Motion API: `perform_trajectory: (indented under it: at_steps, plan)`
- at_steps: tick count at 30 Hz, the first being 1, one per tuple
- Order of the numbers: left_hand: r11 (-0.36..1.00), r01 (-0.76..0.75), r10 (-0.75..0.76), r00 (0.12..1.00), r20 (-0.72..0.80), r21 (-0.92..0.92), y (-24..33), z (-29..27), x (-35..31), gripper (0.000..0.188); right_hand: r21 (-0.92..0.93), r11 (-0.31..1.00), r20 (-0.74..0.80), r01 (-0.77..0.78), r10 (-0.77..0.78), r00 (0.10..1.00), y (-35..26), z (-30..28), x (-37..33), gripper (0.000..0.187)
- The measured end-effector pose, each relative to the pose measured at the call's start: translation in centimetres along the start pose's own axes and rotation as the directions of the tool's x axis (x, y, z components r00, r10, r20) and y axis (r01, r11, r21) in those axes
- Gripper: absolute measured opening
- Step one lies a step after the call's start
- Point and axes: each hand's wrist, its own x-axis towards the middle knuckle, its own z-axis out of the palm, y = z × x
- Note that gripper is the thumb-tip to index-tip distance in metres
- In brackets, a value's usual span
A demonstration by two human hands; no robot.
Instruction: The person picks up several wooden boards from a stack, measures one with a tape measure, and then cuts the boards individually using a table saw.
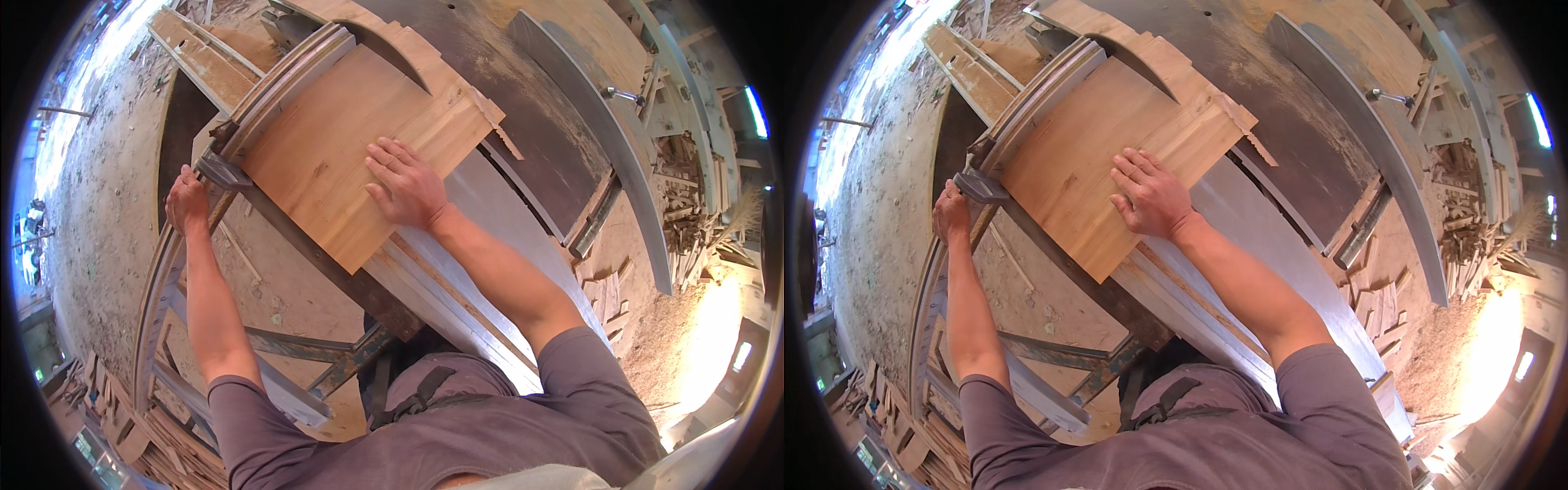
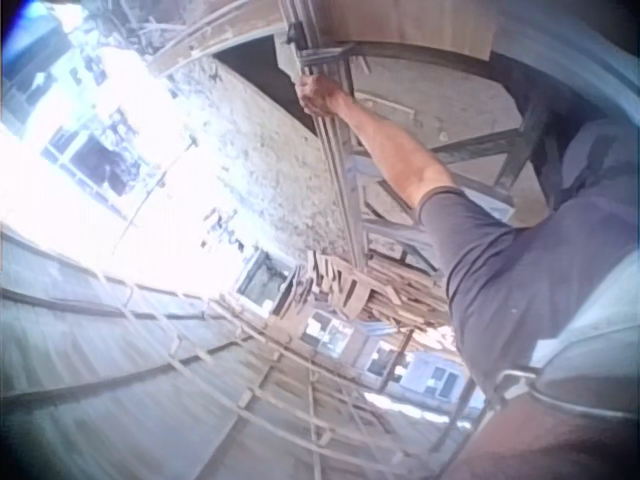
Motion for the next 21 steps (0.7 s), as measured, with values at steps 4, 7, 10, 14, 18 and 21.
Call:
perform_trajectory:
  at_steps: [4, 7, 10, 14, 18, 21]
  plan:
    - [0.999, -0.016, 0.016, 1.000, -0.007, -0.029, -0.5, 0.5, 0.5, 0.059, -0.011, 1.000, -0.002, 0.004, -0.004, 1.000, 0.1, 0.1, -0.2, 0.038]
    - [0.999, -0.027, 0.027, 0.999, -0.018, -0.039, -0.8, 0.5, 0.3, 0.059, -0.014, 1.000, -0.011, 0.008, -0.008, 1.000, 0.0, 0.3, -0.4, 0.038]
    - [0.998, -0.043, 0.042, 0.999, -0.023, -0.043, -1.8, 0.6, 0.8, 0.060, -0.012, 1.000, -0.025, 0.020, -0.021, 0.999, -0.1, 0.5, -0.4, 0.038]
    - [0.996, -0.062, 0.064, 0.998, 0.027, -0.064, -1.8, 0.4, 1.3, 0.061, -0.025, 0.999, -0.039, 0.028, -0.029, 0.999, 0.1, 0.7, -0.3, 0.038]
    - [0.998, -0.033, 0.036, 0.998, 0.058, -0.057, -0.9, -0.5, 0.5, 0.062, -0.041, 0.998, -0.055, 0.040, -0.043, 0.998, 0.5, 0.8, -0.5, 0.038]
    - [0.996, -0.065, 0.068, 0.996, 0.050, -0.056, -1.9, 0.0, 0.9, 0.062, -0.031, 0.999, -0.042, 0.035, -0.037, 0.998, 0.1, 0.7, -0.5, 0.039]
